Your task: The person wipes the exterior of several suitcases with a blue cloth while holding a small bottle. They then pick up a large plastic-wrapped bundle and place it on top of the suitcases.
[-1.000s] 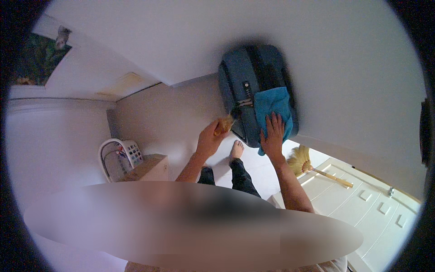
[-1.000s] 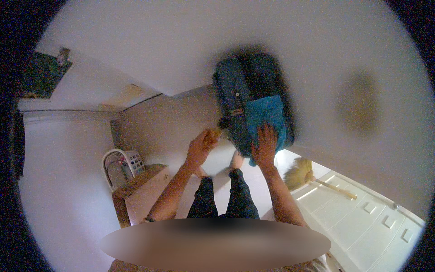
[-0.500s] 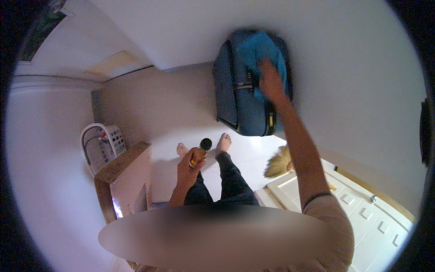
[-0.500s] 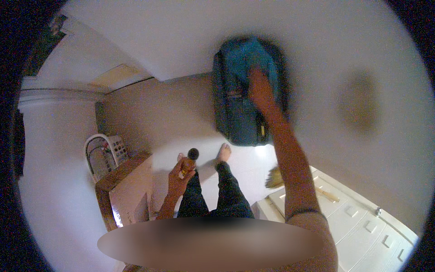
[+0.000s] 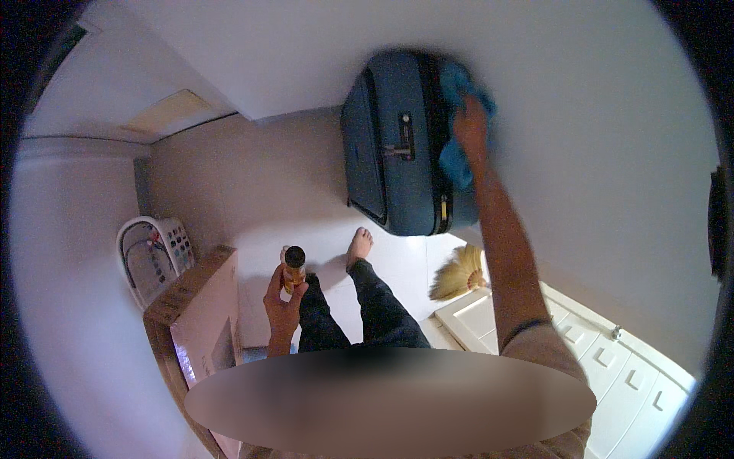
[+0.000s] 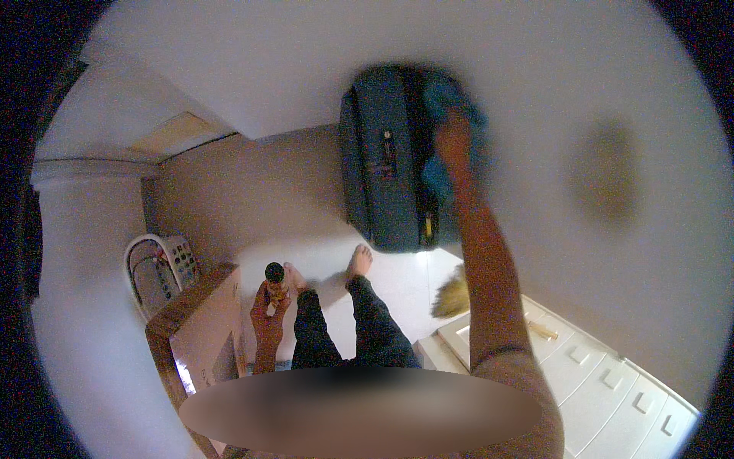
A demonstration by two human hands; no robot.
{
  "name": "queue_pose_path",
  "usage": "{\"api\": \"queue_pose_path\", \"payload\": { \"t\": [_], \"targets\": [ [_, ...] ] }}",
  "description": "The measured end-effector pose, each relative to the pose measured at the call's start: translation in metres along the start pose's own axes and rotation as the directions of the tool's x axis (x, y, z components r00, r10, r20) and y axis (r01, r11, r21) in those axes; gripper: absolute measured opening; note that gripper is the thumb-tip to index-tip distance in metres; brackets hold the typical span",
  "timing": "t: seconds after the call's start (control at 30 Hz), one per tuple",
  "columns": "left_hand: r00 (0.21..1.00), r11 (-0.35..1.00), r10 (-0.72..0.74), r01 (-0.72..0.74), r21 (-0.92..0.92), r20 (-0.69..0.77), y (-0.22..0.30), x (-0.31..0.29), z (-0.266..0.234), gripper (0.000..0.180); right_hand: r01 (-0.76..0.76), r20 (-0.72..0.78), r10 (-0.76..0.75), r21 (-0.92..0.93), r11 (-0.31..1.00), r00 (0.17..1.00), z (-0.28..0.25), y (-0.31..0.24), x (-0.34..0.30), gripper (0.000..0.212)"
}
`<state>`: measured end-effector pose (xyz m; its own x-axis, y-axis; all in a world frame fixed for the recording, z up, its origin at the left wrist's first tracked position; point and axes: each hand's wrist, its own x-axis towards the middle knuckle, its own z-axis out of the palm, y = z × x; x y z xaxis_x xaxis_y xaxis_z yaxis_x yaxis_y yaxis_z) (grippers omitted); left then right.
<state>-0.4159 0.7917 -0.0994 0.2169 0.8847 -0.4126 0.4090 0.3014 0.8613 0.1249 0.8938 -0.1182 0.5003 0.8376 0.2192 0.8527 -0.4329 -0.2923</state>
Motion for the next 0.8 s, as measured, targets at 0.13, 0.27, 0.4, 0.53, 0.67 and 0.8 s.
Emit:
{"api": "queue_pose_path", "payload": {
  "t": [0.13, 0.27, 0.4, 0.53, 0.67, 0.8],
  "targets": [
    [0.999, 0.998, -0.015, 0.012, 0.064, 0.048, -0.003, -0.018, 0.006, 0.062, 0.19, 0.21, -0.184, -0.008, 0.982, 0.96, 0.02, 0.019, 0.131, 0.04],
    [0.997, 0.998, -0.032, 0.028, 0.061, 0.068, -0.009, -0.023, 0.006, 0.063, 0.154, 0.206, -0.153, 0.014, 0.988, 0.966, -0.005, 0.032, 0.024, 0.044],
    [0.999, 1.0, 0.004, -0.004, 0.028, 0.035, -0.015, -0.012, -0.003, 0.062, 0.147, 0.094, -0.141, -0.066, 0.987, 0.986, -0.062, -0.006, -0.204, 0.06],
    [0.997, 0.995, -0.069, 0.067, -0.071, -0.022, -0.017, -0.003, -0.019, 0.063, -0.329, 0.296, 0.311, 0.011, 0.944, 0.903, -0.105, -0.043, -0.277, 0.046],
    [0.997, 0.998, -0.057, 0.057, -0.016, -0.06, -0.021, -0.012, -0.039, 0.061, -0.241, -0.097, 0.255, 0.135, 0.961, 0.962, -0.095, -0.026, -0.127, 0.046],
    [0.99, 0.994, -0.099, 0.092, -0.065, -0.105, -0.041, -0.03, -0.051, 0.059, -0.07, -0.066, 0.069, -0.006, 0.998, 0.995, -0.005, -0.067, 0.059, 0.043]
  ]
}}
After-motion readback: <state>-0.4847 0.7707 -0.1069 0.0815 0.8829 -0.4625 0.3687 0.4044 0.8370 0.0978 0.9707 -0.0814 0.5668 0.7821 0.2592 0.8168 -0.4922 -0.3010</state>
